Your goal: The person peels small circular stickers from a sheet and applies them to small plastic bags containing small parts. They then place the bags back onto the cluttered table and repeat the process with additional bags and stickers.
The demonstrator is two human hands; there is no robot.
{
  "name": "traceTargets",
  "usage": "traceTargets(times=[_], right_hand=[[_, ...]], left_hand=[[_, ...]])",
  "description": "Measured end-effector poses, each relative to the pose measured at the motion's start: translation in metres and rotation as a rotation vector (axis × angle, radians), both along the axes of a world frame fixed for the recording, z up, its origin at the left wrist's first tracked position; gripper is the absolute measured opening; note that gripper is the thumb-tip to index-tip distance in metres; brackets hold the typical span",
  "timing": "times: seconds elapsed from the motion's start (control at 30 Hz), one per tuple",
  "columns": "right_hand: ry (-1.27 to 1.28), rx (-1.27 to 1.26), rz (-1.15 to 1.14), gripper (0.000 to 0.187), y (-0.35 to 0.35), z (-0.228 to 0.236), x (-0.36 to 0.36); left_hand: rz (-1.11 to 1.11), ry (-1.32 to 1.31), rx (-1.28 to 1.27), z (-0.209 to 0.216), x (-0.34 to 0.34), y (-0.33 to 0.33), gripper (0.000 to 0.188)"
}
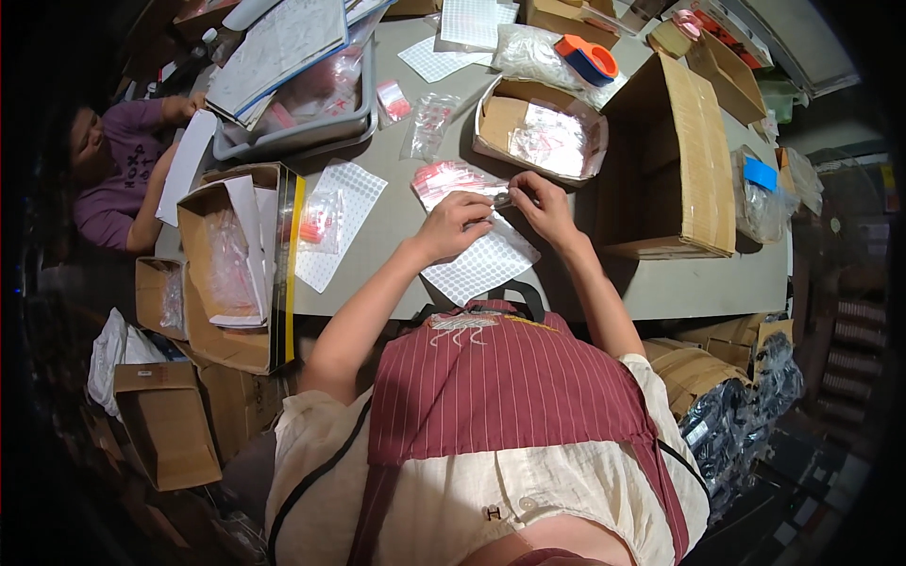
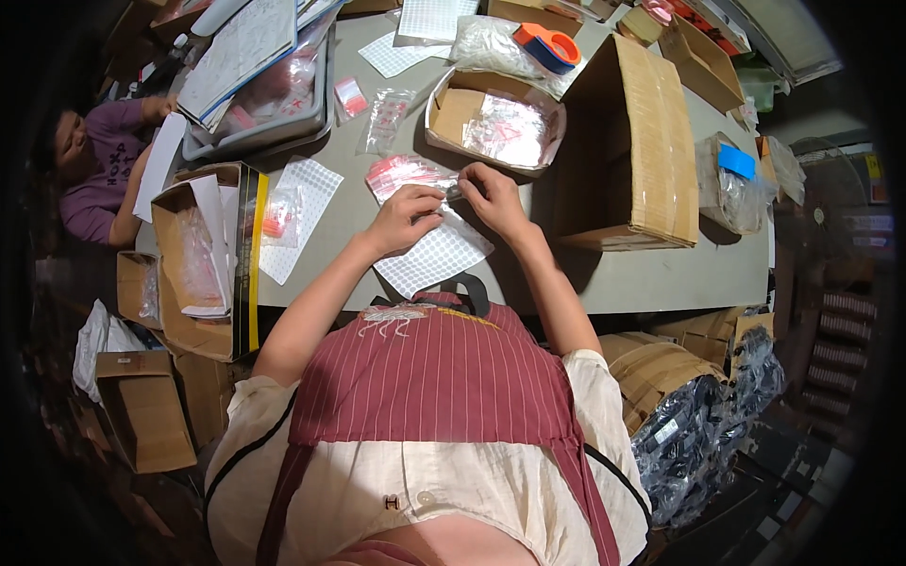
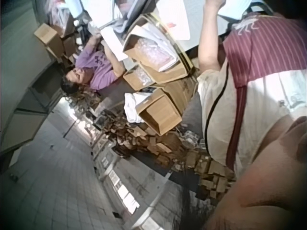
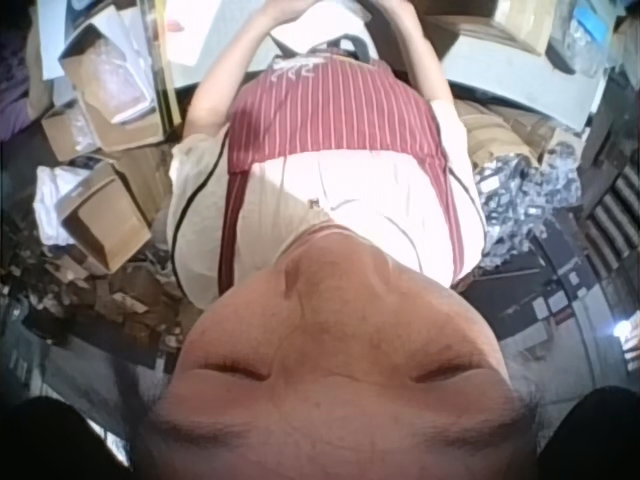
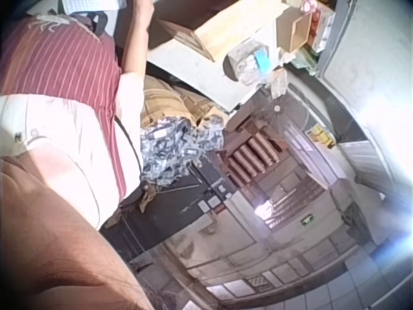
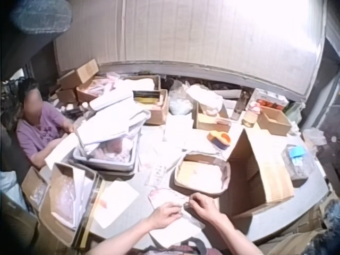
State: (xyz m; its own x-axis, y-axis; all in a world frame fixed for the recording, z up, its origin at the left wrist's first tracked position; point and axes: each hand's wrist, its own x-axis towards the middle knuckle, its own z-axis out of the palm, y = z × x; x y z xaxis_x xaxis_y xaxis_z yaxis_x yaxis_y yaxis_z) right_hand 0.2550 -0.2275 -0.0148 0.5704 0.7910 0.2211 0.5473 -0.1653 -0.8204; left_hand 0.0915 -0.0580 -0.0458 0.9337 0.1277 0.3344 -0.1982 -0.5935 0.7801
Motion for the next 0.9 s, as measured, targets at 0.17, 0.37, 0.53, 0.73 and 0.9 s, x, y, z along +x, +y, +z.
traceTargets(times=[0.17, 0.37, 0.53, 0.73, 0.9], right_hand=[[0.372, 0.086, -0.107, 0.016, -0.011, -0.022, -0.015], [0.816, 0.258, -0.217, 0.011, -0.007, -0.023, -0.027], [0.979, 0.205, -0.157, 0.008, -0.007, -0.024, -0.015], [1.060, 0.105, -0.213, 0.009, -0.005, -0.010, -0.006], [1.104, 0.106, -0.208, 0.009, -0.007, -0.007, -0.002]], left_hand=[[-0.057, -0.075, 0.035, 0.004, 0.000, 0.005, 0.017], [-0.080, -0.016, 0.175, 0.008, 0.005, 0.003, 0.017], [-0.101, 0.015, 0.182, 0.004, 0.004, 0.000, 0.019], [-0.121, -0.053, 0.206, 0.010, 0.002, 0.000, 0.016], [-0.174, -0.023, 0.191, 0.008, 0.002, 0.000, 0.020]])
